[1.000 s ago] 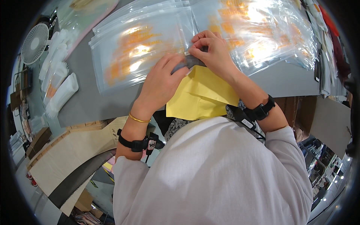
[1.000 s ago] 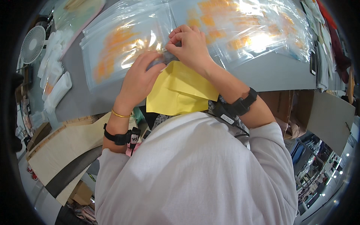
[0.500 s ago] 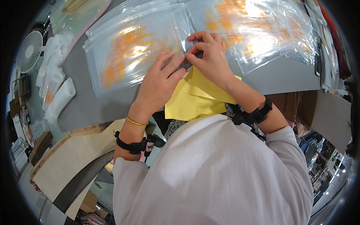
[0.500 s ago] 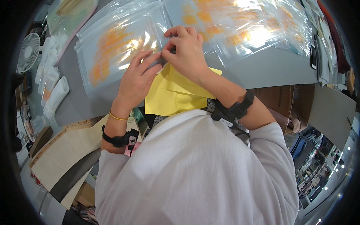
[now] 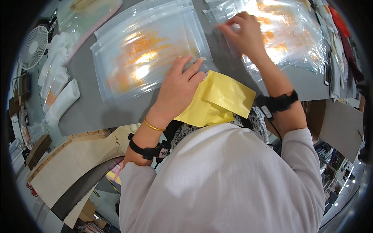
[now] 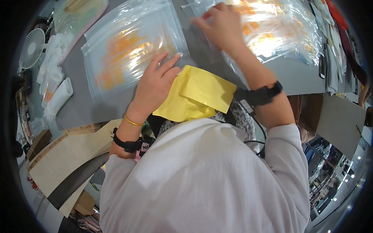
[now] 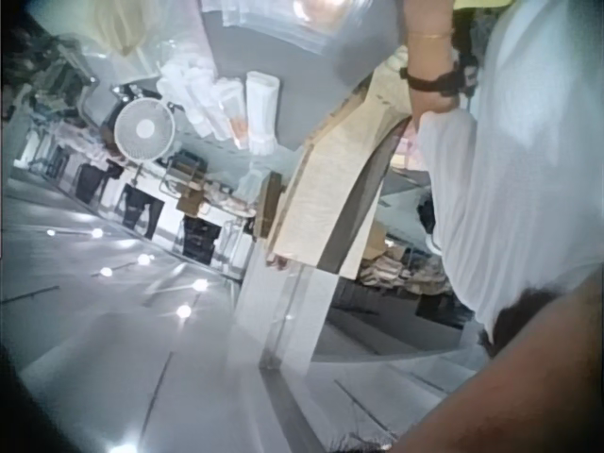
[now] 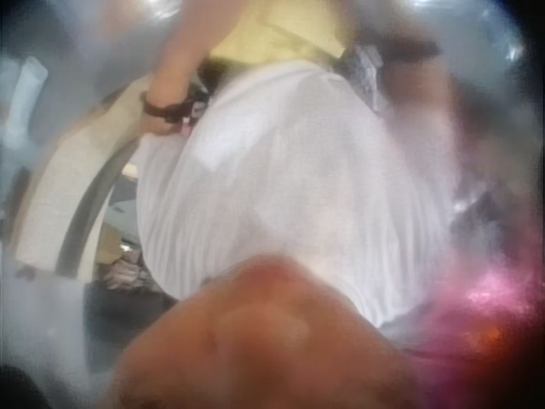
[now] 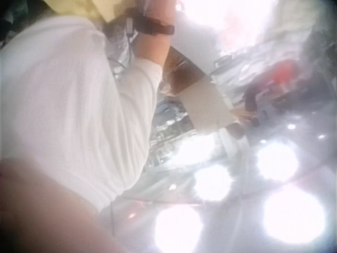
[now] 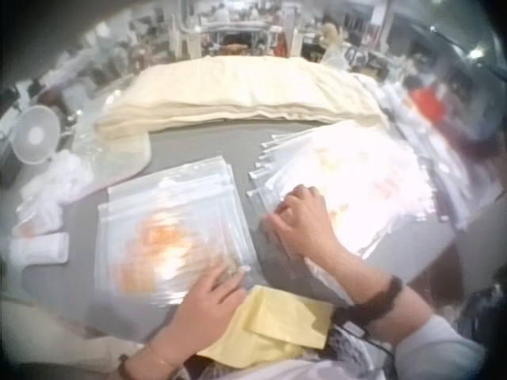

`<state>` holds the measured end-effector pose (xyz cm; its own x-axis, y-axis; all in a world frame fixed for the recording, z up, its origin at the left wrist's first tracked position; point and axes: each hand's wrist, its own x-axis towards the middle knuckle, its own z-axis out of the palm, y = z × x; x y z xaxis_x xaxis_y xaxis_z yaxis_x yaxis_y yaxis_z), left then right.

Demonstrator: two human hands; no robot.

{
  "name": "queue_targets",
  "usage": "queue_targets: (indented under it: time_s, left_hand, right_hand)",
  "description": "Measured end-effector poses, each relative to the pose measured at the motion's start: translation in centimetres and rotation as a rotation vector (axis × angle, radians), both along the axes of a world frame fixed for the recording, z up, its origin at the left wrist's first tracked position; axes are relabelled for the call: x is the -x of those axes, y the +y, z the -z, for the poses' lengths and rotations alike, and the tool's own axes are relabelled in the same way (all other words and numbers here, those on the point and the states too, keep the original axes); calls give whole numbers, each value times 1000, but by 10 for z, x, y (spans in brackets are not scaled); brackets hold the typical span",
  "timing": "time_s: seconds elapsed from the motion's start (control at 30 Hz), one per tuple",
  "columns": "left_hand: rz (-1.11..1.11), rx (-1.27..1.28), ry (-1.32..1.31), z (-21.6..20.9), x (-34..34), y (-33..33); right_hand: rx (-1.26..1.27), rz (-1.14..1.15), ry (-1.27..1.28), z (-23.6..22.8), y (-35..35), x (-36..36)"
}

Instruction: The person repeatedly picks small orange items from a yellow paper and places them into clear plastic zip-lock bags on a gray table. The person handles the items one at a time and seals each bag after filling it.

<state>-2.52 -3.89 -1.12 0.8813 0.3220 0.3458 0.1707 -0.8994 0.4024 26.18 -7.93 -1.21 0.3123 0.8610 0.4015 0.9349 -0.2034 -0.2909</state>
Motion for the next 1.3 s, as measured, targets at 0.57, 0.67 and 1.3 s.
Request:
queue_targets:
  time_s: [0.57, 0.67, 1.3]
  left_hand:
    - [-127, 97, -61, -8, 17, -7]
    - [-231, 288, -44, -8, 21, -8]
    - [-218, 1316, -325, -26, -9, -20]
  right_hand:
    - [39, -18, -90, -2, 42, -15]
    - [78, 165, -214, -19, 42, -93]
    - [-70, -366, 489, -56, -46, 95]
